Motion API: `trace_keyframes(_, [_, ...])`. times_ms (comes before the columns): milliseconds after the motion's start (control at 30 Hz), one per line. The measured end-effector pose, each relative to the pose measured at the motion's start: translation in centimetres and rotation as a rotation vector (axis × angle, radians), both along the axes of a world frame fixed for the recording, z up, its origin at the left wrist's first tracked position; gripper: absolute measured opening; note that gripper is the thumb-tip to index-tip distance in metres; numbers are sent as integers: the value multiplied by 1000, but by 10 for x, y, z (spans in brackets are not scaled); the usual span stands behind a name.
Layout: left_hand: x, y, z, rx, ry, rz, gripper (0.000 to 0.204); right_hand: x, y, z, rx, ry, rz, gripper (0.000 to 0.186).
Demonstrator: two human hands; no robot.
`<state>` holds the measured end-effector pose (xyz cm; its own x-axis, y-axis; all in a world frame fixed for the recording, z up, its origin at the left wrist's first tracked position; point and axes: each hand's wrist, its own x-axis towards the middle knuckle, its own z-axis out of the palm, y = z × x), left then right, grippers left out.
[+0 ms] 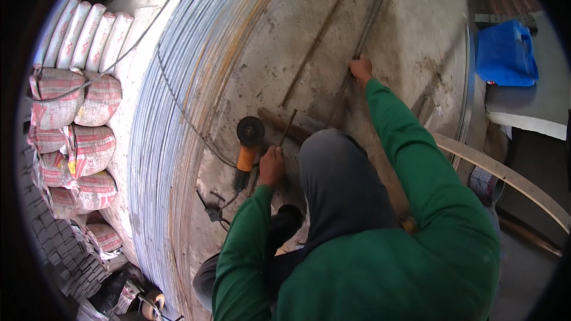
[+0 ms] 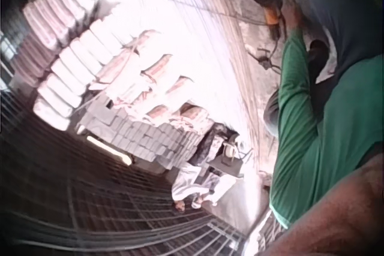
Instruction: The person sits on the floor and uses an angle grinder to cut several long metal rods. Sparks fly as the grinder cuts through the metal. The person repositions the rods between cuts and places the cut pieces on the floor.
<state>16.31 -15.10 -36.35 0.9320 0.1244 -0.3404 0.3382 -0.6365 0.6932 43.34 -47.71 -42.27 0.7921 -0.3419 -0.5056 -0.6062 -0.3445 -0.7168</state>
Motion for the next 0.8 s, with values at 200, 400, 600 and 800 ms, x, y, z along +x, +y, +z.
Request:
trace_keyframes(200, [4,-1,7,13,43,-9,31,15,15,7,-58,26,24,51])
trace_keyframes(400, [5,4,9,-25,31,-7,32,14,24,17,89,15,-55,43])
trace_keyframes(600, [10,-3,8,-33,84,-18,31,12,-4,1,-133,38,-49,36])
trace_keyframes(800, [5,-1,8,-19,64,-21,31,21,-17,9,-150,33,4,34])
